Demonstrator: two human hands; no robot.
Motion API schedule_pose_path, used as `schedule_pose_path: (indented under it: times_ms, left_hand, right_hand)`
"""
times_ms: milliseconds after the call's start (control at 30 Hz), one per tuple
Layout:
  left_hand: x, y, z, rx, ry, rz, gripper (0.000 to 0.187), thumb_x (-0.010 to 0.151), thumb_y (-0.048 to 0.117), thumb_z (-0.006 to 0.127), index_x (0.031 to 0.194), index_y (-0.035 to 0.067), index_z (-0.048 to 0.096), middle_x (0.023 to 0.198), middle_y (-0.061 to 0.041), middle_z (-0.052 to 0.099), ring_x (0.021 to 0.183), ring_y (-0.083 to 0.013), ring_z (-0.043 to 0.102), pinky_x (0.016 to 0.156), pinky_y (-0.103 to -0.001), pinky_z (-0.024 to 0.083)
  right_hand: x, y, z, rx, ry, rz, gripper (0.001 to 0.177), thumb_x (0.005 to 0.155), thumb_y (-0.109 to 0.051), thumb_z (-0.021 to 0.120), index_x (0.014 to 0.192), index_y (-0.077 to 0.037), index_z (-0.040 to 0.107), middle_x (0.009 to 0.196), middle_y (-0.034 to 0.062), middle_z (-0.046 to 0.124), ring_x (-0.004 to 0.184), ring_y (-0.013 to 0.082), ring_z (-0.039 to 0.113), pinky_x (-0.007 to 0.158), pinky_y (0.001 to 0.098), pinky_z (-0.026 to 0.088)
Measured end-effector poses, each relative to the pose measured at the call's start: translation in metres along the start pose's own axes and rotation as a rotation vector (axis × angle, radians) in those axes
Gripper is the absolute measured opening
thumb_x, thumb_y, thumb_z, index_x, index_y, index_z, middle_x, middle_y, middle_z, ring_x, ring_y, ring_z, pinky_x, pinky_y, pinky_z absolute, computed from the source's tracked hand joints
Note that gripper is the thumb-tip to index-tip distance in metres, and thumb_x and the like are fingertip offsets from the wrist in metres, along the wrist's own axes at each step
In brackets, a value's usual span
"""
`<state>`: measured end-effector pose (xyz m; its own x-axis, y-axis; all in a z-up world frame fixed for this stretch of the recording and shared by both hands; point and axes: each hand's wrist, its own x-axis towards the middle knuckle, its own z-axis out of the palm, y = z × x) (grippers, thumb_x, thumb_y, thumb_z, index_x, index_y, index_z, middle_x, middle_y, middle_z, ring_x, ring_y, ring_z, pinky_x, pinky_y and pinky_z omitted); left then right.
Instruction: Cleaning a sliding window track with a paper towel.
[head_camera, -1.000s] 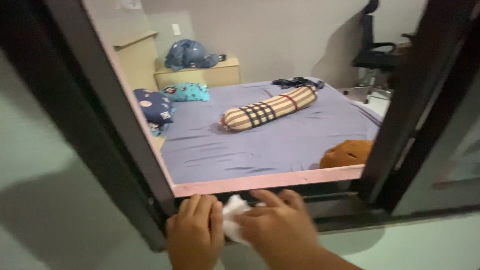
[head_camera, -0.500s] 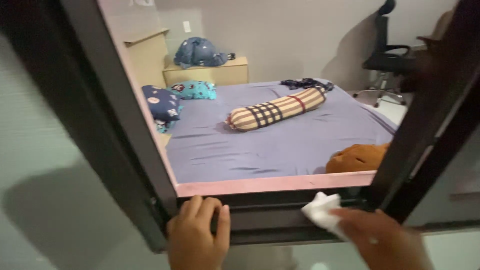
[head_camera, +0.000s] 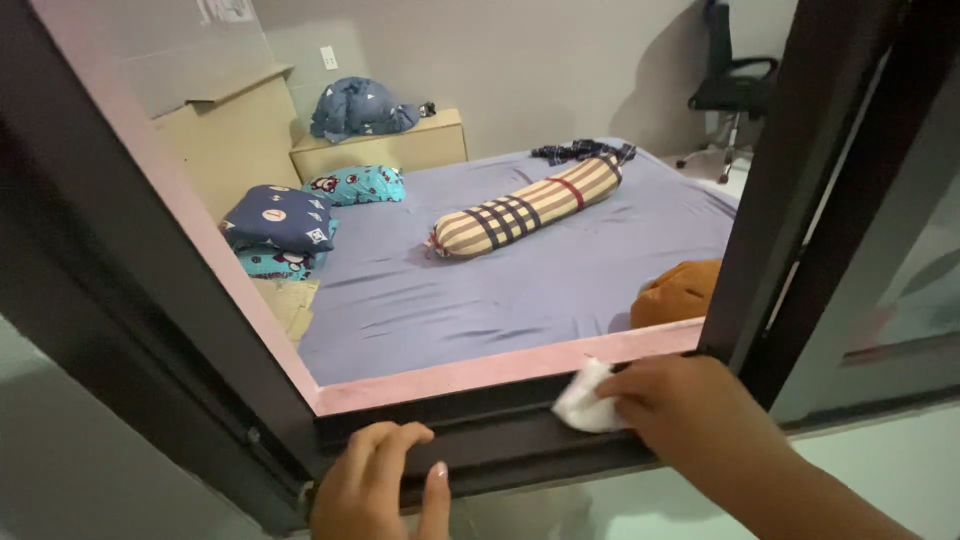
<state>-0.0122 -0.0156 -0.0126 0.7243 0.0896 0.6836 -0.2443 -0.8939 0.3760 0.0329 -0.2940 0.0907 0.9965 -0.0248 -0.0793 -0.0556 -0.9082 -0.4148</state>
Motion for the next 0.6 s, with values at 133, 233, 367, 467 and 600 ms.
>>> schedule_pose_path:
  times_ms: [133,233,367,467,600]
  left_hand:
    - [0.029,-0.047,-0.045,0.042,0.046,0.273,0.045,0.067,0.016,0.073,0.112,0.015,0.068,0.112,-0.010,0.059,0.108,-0.0286,0.062,0.098,-0.045,0.049]
    - [0.060,-0.076,-0.093,0.418,-0.331,-1.143,0.064,0.091,0.041,0.071,0.146,0.013,0.053,0.148,-0.011,0.050,0.135,-0.0284,0.051,0.115,-0.051,0.041]
    - [0.033,-0.040,-0.131,0.427,0.416,0.349,0.081,0.097,0.021,0.072,0.151,-0.007,0.019,0.159,-0.031,0.019,0.149,-0.0539,0.022,0.127,-0.067,0.021]
    - [0.034,-0.062,-0.106,0.492,0.377,0.229,0.098,0.095,0.031,0.074,0.162,0.003,0.009,0.167,-0.029,0.009,0.156,-0.0548,0.014,0.123,-0.071,0.020]
    - [0.036,-0.068,-0.082,0.512,0.424,0.192,0.089,0.087,0.022,0.066,0.158,-0.008,0.020,0.162,-0.039,0.014,0.150,-0.0638,0.016,0.122,-0.074,0.019]
  right_hand:
    - [0.013,-0.024,0.043,0.124,0.038,-0.299,0.026,0.078,-0.022,0.070,0.099,-0.026,0.084,0.099,-0.0124,0.084,0.077,0.0175,0.077,0.078,0.0287,0.061]
    - [0.023,-0.064,0.077,0.132,0.125,-0.678,0.022,0.079,-0.022,0.071,0.098,-0.022,0.081,0.101,-0.0027,0.081,0.086,0.0229,0.075,0.081,0.0374,0.056]
    - [0.019,-0.138,0.116,0.232,0.124,-0.955,0.022,0.079,-0.013,0.068,0.097,-0.014,0.080,0.090,0.0045,0.078,0.080,0.0289,0.070,0.076,0.0407,0.054]
    - [0.013,-0.170,0.135,0.226,0.176,-1.017,0.015,0.079,-0.012,0.068,0.090,-0.014,0.078,0.083,0.0059,0.074,0.072,0.0294,0.068,0.073,0.0422,0.052]
    - [0.015,-0.139,0.124,0.229,0.214,-0.979,0.021,0.075,-0.008,0.068,0.091,-0.012,0.080,0.091,0.0073,0.077,0.078,0.0292,0.072,0.073,0.0424,0.054]
